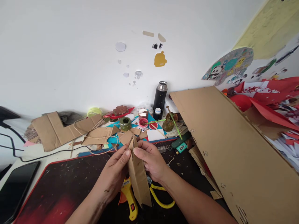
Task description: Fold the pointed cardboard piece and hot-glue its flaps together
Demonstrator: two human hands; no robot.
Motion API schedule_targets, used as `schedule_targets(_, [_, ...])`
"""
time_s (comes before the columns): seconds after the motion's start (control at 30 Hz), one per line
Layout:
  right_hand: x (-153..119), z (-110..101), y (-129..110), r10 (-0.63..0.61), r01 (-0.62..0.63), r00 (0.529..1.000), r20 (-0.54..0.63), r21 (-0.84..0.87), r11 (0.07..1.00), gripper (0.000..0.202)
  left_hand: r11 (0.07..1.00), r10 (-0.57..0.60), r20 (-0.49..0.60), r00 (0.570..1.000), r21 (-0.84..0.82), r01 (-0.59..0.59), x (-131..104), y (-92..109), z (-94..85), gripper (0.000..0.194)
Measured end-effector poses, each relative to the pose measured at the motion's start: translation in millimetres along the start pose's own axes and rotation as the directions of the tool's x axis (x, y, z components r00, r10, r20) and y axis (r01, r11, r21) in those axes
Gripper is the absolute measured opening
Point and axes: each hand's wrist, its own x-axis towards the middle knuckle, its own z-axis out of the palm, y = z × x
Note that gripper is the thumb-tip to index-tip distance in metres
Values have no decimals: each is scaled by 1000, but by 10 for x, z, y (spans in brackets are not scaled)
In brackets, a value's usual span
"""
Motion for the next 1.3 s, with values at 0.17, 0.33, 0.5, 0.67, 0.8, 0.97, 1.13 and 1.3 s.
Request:
schedule_targets(0.17, [7, -10, 25, -1, 1, 1000, 0, 1, 1000, 49, 1000, -6, 13, 1000, 3, 6, 11, 13, 9, 57])
schedule_targets(0.33, [19, -6, 25, 10, -10, 1000, -24, -13, 1000, 52, 1000, -28, 78, 997, 10, 28, 36, 26, 8, 56])
schedule_targets(0.5, [31, 6, 14, 24, -26, 998, -66, -26, 999, 54, 1000, -21, 88, 996, -14, 22, 95, -10, -17, 53])
schedule_targets(0.67, [50, 6, 27, 42, -46, 994, -101, -35, 998, 56, 1000, 1, 31, 1000, -21, -1, 138, -56, -34, 66])
schedule_targets(0.8, [69, -7, 47, 51, -56, 991, -126, -32, 998, 57, 998, 63, 23, 998, -12, -63, 158, -91, -38, 77])
schedule_targets(0.97, [85, -26, 72, 43, -49, 990, -138, -43, 998, 58, 979, 200, 14, 980, 29, -200, 196, -122, -43, 63])
schedule_targets(1.13, [97, -34, 91, 36, -47, 988, -153, -70, 996, 57, 954, 285, 23, 958, 94, -286, 240, -146, -76, 49])
schedule_targets(1.3, [112, -34, 102, 37, -47, 986, -165, -60, 997, 57, 928, 299, 39, 954, 223, -300, 252, -162, -138, 41])
